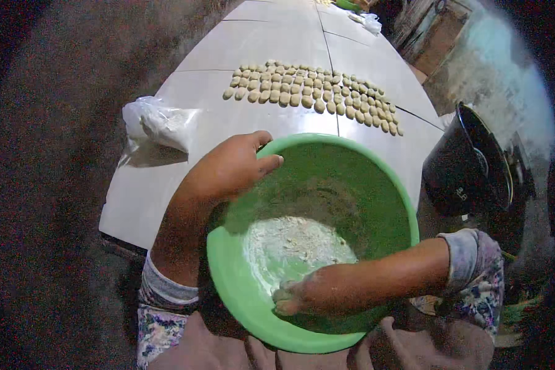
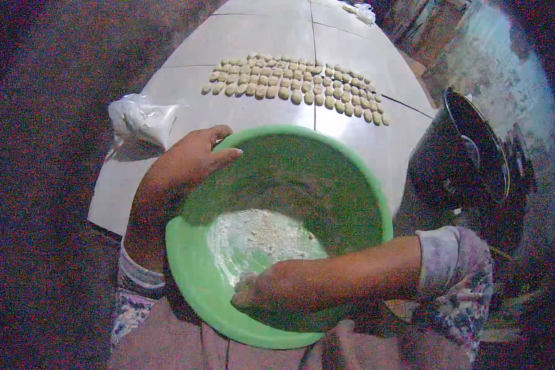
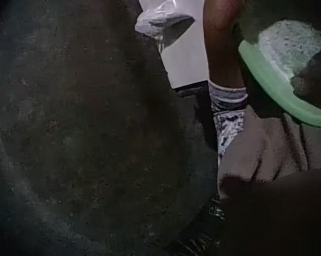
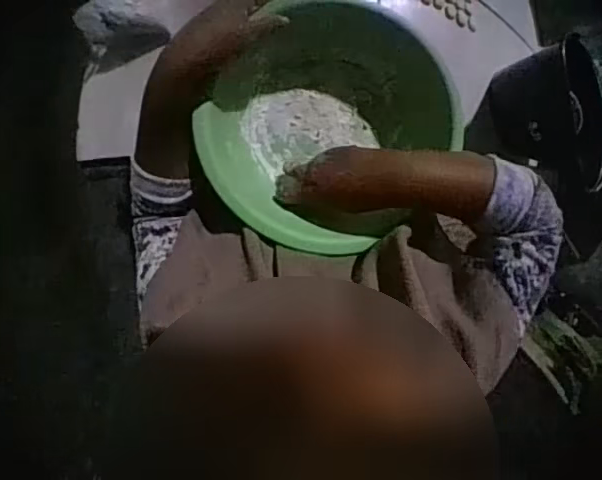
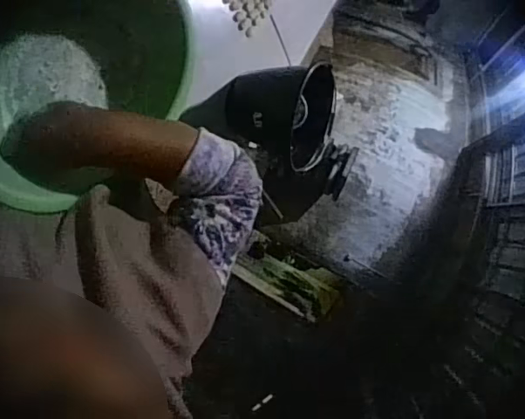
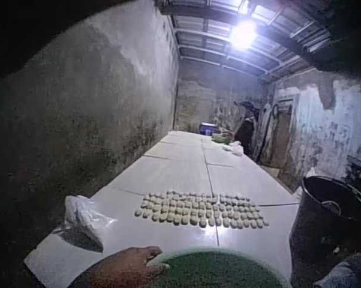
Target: The person uses their hands to mix dough in a green plastic bowl and then pinches off small pieces to roll into balls and place on the table.
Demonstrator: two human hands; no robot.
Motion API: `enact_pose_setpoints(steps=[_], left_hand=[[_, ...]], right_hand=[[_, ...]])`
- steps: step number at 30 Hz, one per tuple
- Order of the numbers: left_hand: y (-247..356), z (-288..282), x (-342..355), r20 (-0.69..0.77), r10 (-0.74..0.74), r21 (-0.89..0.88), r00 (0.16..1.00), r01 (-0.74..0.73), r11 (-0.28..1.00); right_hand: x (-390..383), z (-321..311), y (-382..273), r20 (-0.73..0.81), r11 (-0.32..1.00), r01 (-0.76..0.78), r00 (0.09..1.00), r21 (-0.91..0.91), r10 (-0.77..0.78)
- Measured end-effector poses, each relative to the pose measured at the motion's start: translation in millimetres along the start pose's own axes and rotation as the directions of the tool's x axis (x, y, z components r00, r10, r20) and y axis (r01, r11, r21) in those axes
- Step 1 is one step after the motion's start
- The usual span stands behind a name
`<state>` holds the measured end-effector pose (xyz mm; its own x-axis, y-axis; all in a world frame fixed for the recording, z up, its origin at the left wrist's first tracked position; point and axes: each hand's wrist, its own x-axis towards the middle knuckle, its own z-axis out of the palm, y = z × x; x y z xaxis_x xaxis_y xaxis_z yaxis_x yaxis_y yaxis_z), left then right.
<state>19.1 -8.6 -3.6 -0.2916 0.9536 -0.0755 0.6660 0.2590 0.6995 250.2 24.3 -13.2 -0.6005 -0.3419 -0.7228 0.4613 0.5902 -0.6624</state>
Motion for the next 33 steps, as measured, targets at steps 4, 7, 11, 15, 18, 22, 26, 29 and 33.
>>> enact_pose_setpoints(steps=[4,7,11,15,18,22,26,29,33], left_hand=[[3.9,-5.8,-0.9,0.005,0.032,-0.009,0.999,-0.032,0.999],[1.3,-6.9,1.0,0.007,-0.016,-0.033,1.000,0.016,0.999],[4.4,-8.2,1.3,0.019,-0.030,-0.071,0.999,0.031,0.997],[-8.7,-7.9,-0.5,0.005,0.015,-0.031,1.000,-0.015,0.999],[-5.6,-9.2,-0.1,0.022,0.024,-0.019,0.999,-0.024,1.000],[-3.3,-4.6,3.6,-0.019,0.039,-0.027,0.999,-0.040,0.999],[6.5,-10.3,-1.8,-0.008,0.003,-0.036,1.000,-0.003,0.999],[-0.9,-7.3,4.0,0.000,0.049,-0.018,0.999,-0.049,0.999],[-4.6,-12.9,-2.5,0.072,-0.062,-0.118,0.995,0.070,0.991]], right_hand=[[3.2,-3.5,-9.8,-0.034,0.943,0.116,0.991,-0.312,-0.133],[-5.3,-22.6,-19.8,-0.146,0.837,0.099,0.967,-0.537,-0.208],[-15.1,-29.4,11.0,-0.224,0.867,0.267,0.895,-0.422,-0.385],[-48.6,-19.8,8.7,-0.121,0.715,0.149,0.942,-0.683,-0.312],[-13.1,-9.3,-2.2,-0.190,0.741,-0.015,0.970,-0.671,-0.153],[21.1,-1.6,4.3,-0.189,0.631,0.216,0.839,-0.746,-0.510],[30.1,-13.7,-6.2,-0.103,0.345,0.168,0.757,-0.923,-0.645],[32.5,-17.1,-15.7,-0.197,0.549,0.126,0.848,-0.826,-0.492],[23.7,-39.5,-23.6,-0.223,0.535,-0.071,0.949,-0.842,-0.224]])
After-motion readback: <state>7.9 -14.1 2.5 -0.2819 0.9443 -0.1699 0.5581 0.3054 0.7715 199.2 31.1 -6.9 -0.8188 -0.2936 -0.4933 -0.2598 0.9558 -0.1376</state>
